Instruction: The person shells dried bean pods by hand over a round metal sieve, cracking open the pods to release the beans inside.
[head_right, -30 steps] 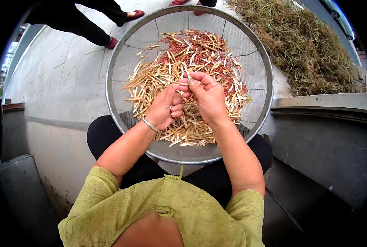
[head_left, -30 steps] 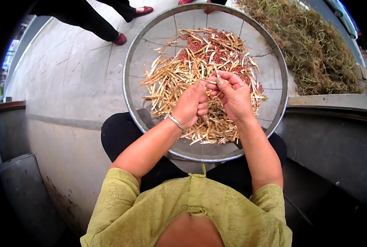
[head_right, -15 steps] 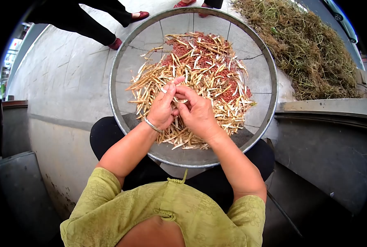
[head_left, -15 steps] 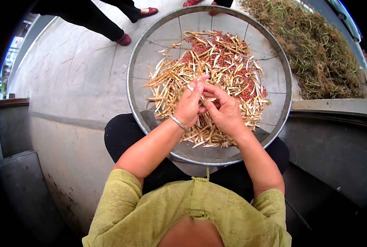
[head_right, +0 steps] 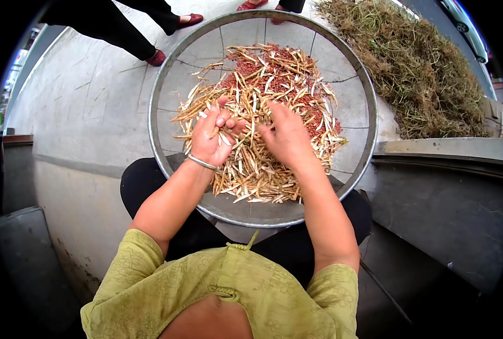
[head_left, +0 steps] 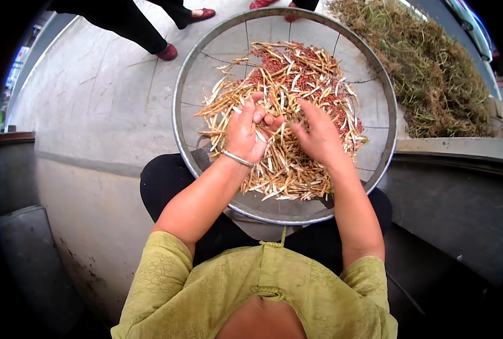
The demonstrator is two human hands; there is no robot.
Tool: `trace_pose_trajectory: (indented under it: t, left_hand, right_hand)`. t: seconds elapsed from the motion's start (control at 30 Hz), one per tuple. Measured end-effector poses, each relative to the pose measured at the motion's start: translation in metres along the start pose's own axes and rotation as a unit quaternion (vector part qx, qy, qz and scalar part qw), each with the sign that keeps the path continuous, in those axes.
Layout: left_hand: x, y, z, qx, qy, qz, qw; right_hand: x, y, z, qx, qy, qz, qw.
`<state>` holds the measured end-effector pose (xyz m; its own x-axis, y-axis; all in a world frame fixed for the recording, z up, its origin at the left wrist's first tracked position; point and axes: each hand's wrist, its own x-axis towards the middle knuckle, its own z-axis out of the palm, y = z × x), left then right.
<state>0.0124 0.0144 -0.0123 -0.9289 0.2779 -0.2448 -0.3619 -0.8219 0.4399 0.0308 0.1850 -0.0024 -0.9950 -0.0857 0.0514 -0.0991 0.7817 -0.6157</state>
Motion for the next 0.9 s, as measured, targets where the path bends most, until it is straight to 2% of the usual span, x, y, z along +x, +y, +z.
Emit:
trace_pose_trajectory:
  t: [0.13,0.17,0.2,0.27,0.33,0.4,0.43,0.53,0.57,0.6,0.67,0.73,0.8,0.9]
  left_hand:
    - [0.005,0.005,0.001,-0.034,0.009,0.03,0.999]
    - [0.002,0.006,0.006,-0.025,0.053,0.026,0.998]
    - [0.003,0.008,0.002,-0.024,0.054,0.025,0.998]
    - [0.006,0.011,-0.009,-0.05,0.003,0.011,0.999]
    - [0.003,0.012,0.001,-0.024,0.028,0.021,0.999]
    - [0.001,0.01,0.005,0.03,0.039,0.009,0.999]
    - [0.001,0.008,0.006,0.055,0.043,0.002,0.998]
    - [0.0,0.006,0.007,0.111,0.022,-0.017,0.993]
    - [0.0,0.005,0.007,0.128,0.022,-0.029,0.991]
    - [0.0,0.004,0.009,0.129,0.021,-0.032,0.991]
    - [-0.004,0.004,0.014,0.175,0.017,-0.093,0.98]
    - [-0.007,0.003,0.015,0.191,0.006,-0.106,0.976]
    - [-0.008,0.003,0.018,0.218,-0.04,-0.133,0.966]
    - [-0.01,0.0,0.018,0.187,-0.025,-0.16,0.969]
  right_hand:
    - [-0.01,-0.035,0.015,-0.137,-0.149,-0.115,0.972]
    - [-0.016,-0.036,0.019,-0.095,-0.114,-0.149,0.978]
    - [-0.016,-0.035,0.02,-0.093,-0.115,-0.148,0.978]
    - [-0.013,-0.029,0.019,-0.059,-0.12,-0.113,0.985]
    - [-0.006,-0.009,0.011,0.004,-0.024,-0.134,0.991]
    - [-0.008,-0.003,-0.008,0.123,-0.033,0.064,0.99]
    - [-0.007,0.009,-0.01,0.168,-0.009,0.084,0.982]
    - [-0.005,0.012,-0.03,0.36,-0.021,0.13,0.924]
    - [-0.004,0.006,-0.032,0.438,-0.008,0.137,0.888]
    - [-0.004,0.004,-0.036,0.439,-0.005,0.138,0.888]
    - [-0.003,0.002,-0.04,0.505,-0.049,0.145,0.85]
    - [-0.004,0.003,-0.037,0.506,-0.047,0.146,0.849]
    - [-0.004,0.001,-0.035,0.544,-0.04,0.141,0.826]
    - [-0.002,-0.002,-0.03,0.545,-0.026,0.156,0.823]
